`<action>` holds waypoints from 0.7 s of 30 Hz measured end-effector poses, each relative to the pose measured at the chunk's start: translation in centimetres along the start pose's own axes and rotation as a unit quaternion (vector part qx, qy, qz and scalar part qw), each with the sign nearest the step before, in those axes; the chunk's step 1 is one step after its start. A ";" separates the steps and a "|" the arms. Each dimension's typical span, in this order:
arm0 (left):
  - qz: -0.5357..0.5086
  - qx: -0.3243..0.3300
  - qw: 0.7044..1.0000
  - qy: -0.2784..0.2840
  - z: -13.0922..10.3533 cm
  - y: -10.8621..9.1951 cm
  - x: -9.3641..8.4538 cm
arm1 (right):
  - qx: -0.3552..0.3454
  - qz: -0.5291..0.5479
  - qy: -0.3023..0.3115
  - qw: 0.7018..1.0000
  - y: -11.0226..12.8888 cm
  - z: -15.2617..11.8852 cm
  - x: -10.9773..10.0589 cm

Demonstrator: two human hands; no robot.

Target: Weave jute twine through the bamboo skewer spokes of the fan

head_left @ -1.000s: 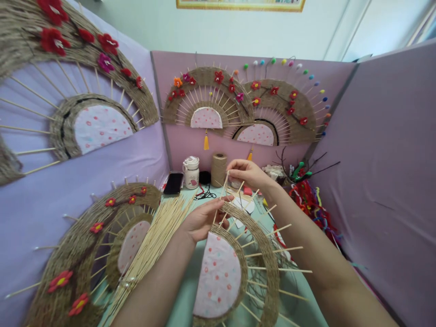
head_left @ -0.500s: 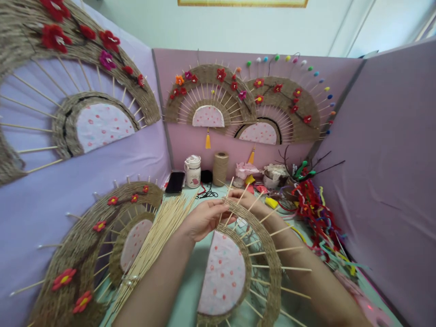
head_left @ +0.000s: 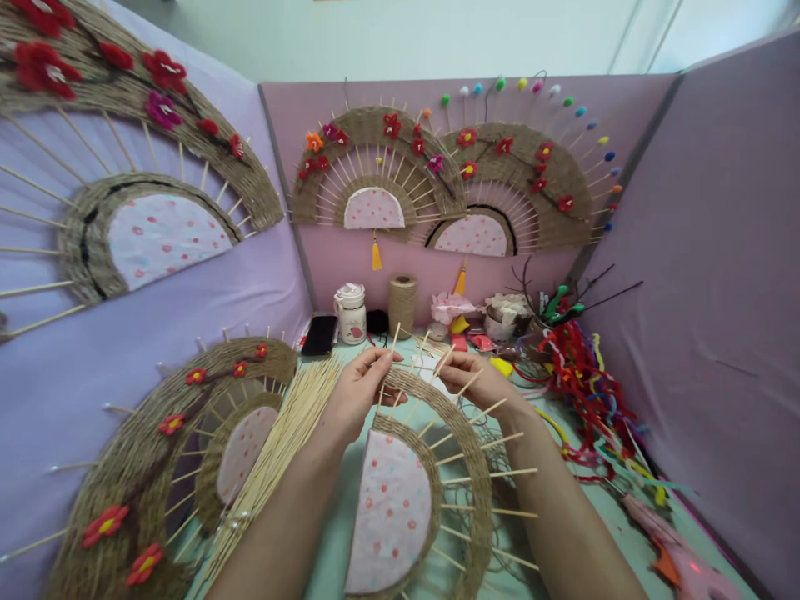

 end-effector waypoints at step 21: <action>0.019 -0.028 0.999 0.022 0.1 0.9 1.2 | 0.016 0.270 -0.003 0.963 2.4 -0.6 -1.2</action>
Point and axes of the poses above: each hand's wrist, its own z-axis towards the middle knuckle, its own x-axis out of the palm, y = z × x, the point moved 6 cm from there along z, towards the middle knuckle, and after that the axes turned 1 degree about -y, right-handed, at the moved point
